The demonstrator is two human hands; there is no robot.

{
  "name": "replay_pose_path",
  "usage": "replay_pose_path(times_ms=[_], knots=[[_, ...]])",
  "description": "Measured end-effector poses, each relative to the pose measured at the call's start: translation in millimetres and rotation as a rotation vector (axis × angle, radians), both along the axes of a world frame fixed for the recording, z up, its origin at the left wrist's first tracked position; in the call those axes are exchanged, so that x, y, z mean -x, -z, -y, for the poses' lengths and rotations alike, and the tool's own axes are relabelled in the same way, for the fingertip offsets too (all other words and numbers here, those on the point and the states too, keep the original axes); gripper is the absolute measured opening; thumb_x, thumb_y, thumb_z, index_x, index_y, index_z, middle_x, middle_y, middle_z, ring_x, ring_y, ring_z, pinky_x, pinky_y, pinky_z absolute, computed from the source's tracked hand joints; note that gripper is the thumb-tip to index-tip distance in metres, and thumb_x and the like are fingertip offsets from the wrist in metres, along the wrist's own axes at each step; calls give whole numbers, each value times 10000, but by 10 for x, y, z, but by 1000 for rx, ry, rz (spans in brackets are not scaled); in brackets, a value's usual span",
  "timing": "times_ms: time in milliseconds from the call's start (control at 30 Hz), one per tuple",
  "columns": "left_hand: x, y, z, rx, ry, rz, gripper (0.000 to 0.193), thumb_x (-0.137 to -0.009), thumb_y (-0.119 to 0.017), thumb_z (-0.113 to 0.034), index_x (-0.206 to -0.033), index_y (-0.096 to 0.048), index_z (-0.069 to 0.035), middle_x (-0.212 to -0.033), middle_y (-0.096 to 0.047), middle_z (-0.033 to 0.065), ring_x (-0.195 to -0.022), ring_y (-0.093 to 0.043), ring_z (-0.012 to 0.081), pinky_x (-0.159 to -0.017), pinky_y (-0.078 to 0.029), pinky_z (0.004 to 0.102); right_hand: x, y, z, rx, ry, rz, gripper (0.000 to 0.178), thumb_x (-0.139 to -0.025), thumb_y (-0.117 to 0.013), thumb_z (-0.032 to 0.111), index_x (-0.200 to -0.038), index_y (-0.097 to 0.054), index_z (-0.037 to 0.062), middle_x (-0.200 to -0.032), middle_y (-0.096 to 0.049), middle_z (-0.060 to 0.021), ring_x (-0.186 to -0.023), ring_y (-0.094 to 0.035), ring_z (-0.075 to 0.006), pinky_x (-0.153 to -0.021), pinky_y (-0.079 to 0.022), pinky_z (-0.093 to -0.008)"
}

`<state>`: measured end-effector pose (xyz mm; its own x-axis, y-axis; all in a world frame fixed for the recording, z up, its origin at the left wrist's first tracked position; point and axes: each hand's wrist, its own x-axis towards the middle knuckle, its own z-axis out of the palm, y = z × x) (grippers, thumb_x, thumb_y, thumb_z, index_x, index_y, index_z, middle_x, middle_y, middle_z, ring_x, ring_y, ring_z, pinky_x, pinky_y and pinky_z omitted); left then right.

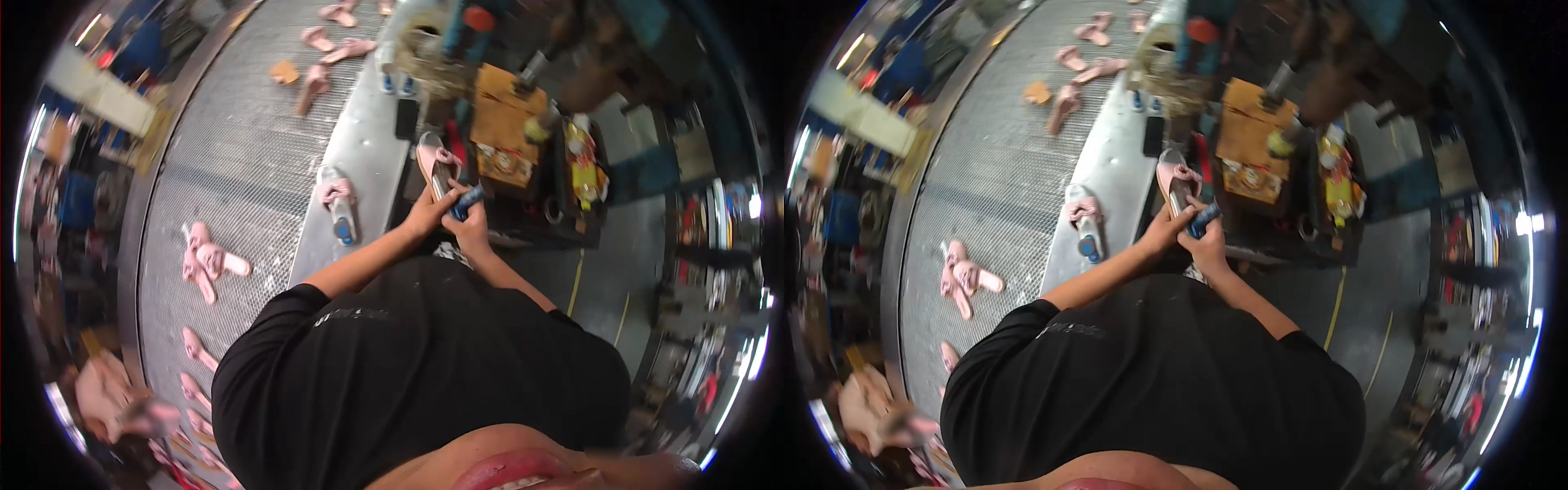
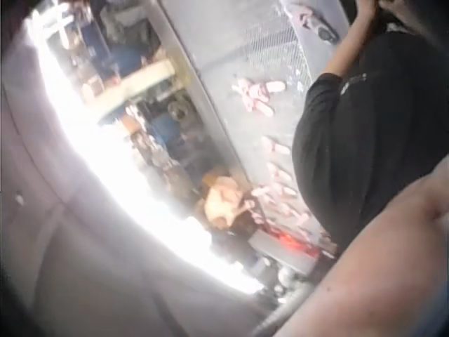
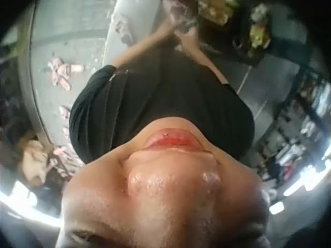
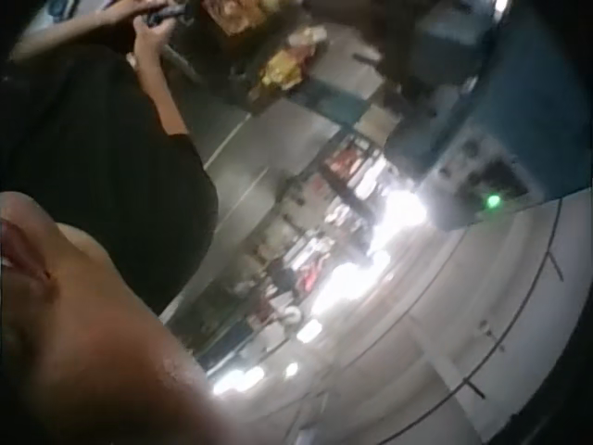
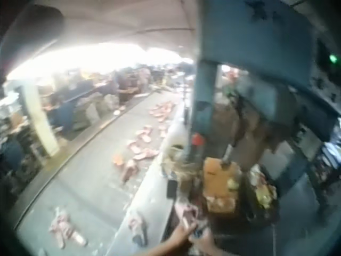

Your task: Assembling shoe components using a industrial press machine and managing items on a circular conveyor.

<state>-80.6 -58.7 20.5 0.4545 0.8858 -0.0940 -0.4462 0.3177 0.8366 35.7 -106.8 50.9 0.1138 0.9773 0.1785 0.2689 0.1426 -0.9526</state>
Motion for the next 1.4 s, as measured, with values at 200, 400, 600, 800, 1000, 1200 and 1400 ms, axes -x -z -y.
replay_pose_path(times_ms=[200,400,600,800,1000,1200,1400], knots=[[122,-86,39,-172,184,-426,369,-921,-616,-200,-1210,-550,19,-971,-613,31,-919,-553,103,-834,-449,257,-745,200,-209,-247,336,292,625,-654,-740,20,-1237,-515,34,-1114,-579,-147,-1001,-586,-280,-885,-450,-364],[393,220,266,-108,377,-447,345,-908,-626,-157,-1217,-566,-17,-922,-616,17,-873,-559,81,-814,-452,248,-1465,849,-1107,-133,477,601,587,-646,-776,225,-1117,-516,-8,-1064,-562,-233,-1006,-552,-411,-853,-457,-444],[905,322,605,20,275,-540,349,-874,-637,-91,-1217,-583,-51,-905,-634,21,-863,-596,101,-799,-476,269,-1419,856,-1135,36,545,665,654,-647,-787,285,-1143,-495,-27,-1060,-556,-249,-983,-552,-425,-837,-457,-461],[1207,247,914,57,145,-681,327,-858,-648,-90,-1181,-617,-46,-874,-631,18,-844,-606,109,-788,-493,269,-1479,851,-1140,-173,512,666,694,-687,-760,190,-1305,-460,96,-1187,-538,-224,-1056,-535,-416,-872,-450,-455],[1557,443,1055,5,-67,-613,294,-845,-651,-71,-1140,-652,-67,-906,-658,31,-845,-621,112,-775,-498,261,-1466,587,-1398,291,502,781,654,-662,-787,379,-1120,-536,-13,-1046,-603,-249,-986,-589,-407,-839,-464,-462],[2806,627,725,-129,-903,-1053,374,-777,-652,-61,-1147,-601,-34,-1069,-642,124,-918,-635,217,-835,-498,315,-1470,545,-1192,-193,658,914,784,-645,-829,415,-1145,-484,-81,-1116,-545,-244,-1063,-522,-391,-924,-407,-452],[4692,1678,781,947,-1357,-1508,1005,-619,-816,-486,-1295,-374,113,-1292,-465,280,-1214,-455,378,-993,-411,455,307,344,-302,-283,133,649,721,-643,-704,101,-1261,-351,-16,-1377,-351,-231,-1298,-353,-373,-1095,-269,-442]])
